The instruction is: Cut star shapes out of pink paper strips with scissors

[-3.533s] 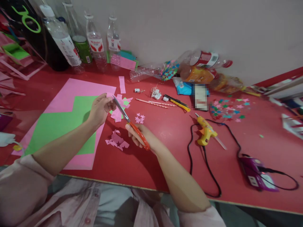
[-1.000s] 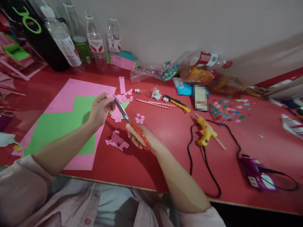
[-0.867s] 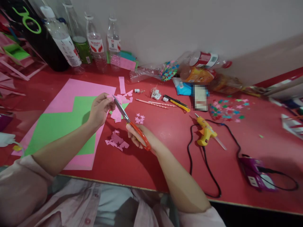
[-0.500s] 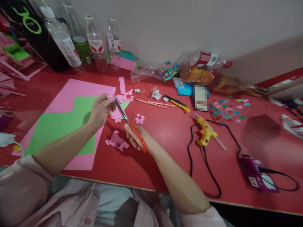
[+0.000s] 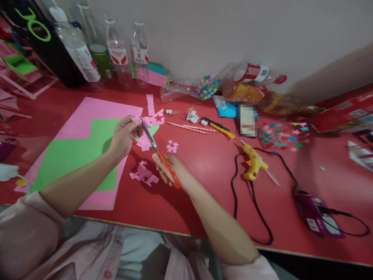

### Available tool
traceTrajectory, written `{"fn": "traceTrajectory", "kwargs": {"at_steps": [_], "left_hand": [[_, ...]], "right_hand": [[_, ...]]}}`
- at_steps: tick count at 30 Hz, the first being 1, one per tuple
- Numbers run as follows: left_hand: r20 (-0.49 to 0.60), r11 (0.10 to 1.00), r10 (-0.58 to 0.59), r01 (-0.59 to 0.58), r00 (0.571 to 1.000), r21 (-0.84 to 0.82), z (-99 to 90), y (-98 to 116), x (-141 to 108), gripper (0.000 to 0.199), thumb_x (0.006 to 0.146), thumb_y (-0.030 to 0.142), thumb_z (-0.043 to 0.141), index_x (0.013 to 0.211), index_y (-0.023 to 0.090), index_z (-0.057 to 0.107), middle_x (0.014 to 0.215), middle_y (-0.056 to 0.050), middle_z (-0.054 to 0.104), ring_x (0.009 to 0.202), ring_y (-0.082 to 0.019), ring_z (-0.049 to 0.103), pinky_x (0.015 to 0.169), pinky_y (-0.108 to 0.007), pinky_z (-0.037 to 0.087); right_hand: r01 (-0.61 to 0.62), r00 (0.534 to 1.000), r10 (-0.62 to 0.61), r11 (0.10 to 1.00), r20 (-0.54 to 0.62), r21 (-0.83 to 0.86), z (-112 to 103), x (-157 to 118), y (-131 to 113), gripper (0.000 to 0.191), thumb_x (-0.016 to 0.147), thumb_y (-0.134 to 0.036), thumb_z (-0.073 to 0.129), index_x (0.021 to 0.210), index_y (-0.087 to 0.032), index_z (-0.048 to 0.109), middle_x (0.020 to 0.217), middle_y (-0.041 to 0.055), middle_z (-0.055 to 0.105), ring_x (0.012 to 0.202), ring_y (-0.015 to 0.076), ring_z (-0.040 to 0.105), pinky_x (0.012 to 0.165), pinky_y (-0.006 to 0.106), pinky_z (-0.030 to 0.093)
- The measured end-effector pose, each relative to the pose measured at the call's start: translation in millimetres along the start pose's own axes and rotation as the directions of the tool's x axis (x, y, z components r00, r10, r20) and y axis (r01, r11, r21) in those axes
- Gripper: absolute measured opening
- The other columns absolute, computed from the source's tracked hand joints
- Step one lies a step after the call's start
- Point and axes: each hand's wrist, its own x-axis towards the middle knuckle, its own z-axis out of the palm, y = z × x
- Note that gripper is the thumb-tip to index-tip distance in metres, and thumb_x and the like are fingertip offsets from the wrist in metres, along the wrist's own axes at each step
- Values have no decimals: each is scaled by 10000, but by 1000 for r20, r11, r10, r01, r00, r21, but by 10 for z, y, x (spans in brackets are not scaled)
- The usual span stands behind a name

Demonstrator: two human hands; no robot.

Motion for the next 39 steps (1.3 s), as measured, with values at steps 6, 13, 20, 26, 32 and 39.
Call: {"fn": "traceTrajectory", "kwargs": {"at_steps": [6,13,20,26,32,39], "left_hand": [[7,1000,-1,1,1000,8,-8,2,6,100,760,186,548,669,187,506,528,50,572,471,-41,512,485,-179,390],[15,1000,6,-6,1000,-1,-16,6,9,106,769,175,540,669,186,509,533,48,576,475,-42,516,488,-180,389],[8,1000,-6,6,1000,-11,-17,10,21,120,773,178,554,656,182,525,522,44,572,461,-44,513,469,-180,387],[-42,998,-41,38,998,-59,-46,14,46,147,790,225,591,667,187,521,529,45,556,467,-42,503,490,-183,403],[26,991,-110,112,994,-78,-39,-4,40,199,794,304,599,663,173,527,569,24,569,505,-55,532,496,-199,408],[-34,993,-94,91,995,-72,-25,17,38,141,770,198,570,652,189,493,562,28,602,505,-58,548,514,-195,432]], "right_hand": [[-13,1000,12,998,-18,-62,5,1,-21,452,881,-600,388,658,-209,427,316,-81,405,240,55,330,274,154,272],[-31,999,28,995,-27,-95,-16,21,-21,458,880,-600,397,647,-207,433,314,-74,419,235,57,340,263,153,282],[-9,1000,9,998,-2,-70,-61,23,-23,450,872,-596,423,644,-209,436,313,-80,424,230,53,345,261,143,285],[3,1000,-6,996,-29,-89,-63,1,-30,432,885,-557,417,631,-208,434,316,-75,428,234,56,341,269,149,289],[-12,999,8,997,-52,-79,-44,25,-19,432,875,-571,423,642,-208,431,313,-75,421,236,58,337,268,152,281],[-54,998,53,997,-20,-49,-57,38,-46,417,863,-560,452,643,-206,447,306,-75,425,232,62,349,272,153,284]]}}
